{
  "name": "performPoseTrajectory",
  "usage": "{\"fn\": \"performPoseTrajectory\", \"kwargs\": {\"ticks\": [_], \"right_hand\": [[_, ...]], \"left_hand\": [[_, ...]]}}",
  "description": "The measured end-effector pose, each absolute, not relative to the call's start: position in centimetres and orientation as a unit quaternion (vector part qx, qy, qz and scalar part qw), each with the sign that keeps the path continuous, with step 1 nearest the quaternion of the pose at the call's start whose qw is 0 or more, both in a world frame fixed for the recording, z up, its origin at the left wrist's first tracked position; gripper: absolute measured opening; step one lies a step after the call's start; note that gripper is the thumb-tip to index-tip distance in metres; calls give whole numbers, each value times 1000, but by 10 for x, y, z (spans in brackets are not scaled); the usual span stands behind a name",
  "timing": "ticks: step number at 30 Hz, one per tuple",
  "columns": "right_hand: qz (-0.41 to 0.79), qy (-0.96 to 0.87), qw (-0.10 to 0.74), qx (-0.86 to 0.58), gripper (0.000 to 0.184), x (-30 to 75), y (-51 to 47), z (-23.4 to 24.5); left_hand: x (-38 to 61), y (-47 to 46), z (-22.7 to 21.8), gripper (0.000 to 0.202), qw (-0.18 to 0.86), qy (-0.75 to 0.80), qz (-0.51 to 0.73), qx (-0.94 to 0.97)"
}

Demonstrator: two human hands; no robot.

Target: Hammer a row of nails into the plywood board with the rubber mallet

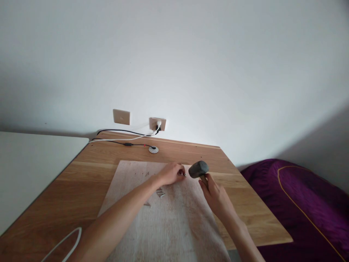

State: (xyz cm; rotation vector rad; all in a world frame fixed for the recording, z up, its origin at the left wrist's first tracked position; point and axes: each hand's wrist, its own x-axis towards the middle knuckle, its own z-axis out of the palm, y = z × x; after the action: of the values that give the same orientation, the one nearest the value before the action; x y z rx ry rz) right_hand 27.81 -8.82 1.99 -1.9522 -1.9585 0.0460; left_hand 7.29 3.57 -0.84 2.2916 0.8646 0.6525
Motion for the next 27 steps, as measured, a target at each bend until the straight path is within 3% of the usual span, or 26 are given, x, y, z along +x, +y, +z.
{"fn": "performPoseTrajectory", "kwargs": {"ticks": [6, 11, 27], "right_hand": [[12, -673, 76, -736, 20, 263, -90, 20], [26, -637, 30, -770, 22, 251, -94, 18], [49, -714, 92, -692, 24, 269, -92, 7]], "left_hand": [[75, 36, -12, 12, 273, 328, 262, 865], [77, 37, -15, 11, 264, 329, 273, 865], [77, 36, -14, 8, 284, 338, 267, 857]]}}
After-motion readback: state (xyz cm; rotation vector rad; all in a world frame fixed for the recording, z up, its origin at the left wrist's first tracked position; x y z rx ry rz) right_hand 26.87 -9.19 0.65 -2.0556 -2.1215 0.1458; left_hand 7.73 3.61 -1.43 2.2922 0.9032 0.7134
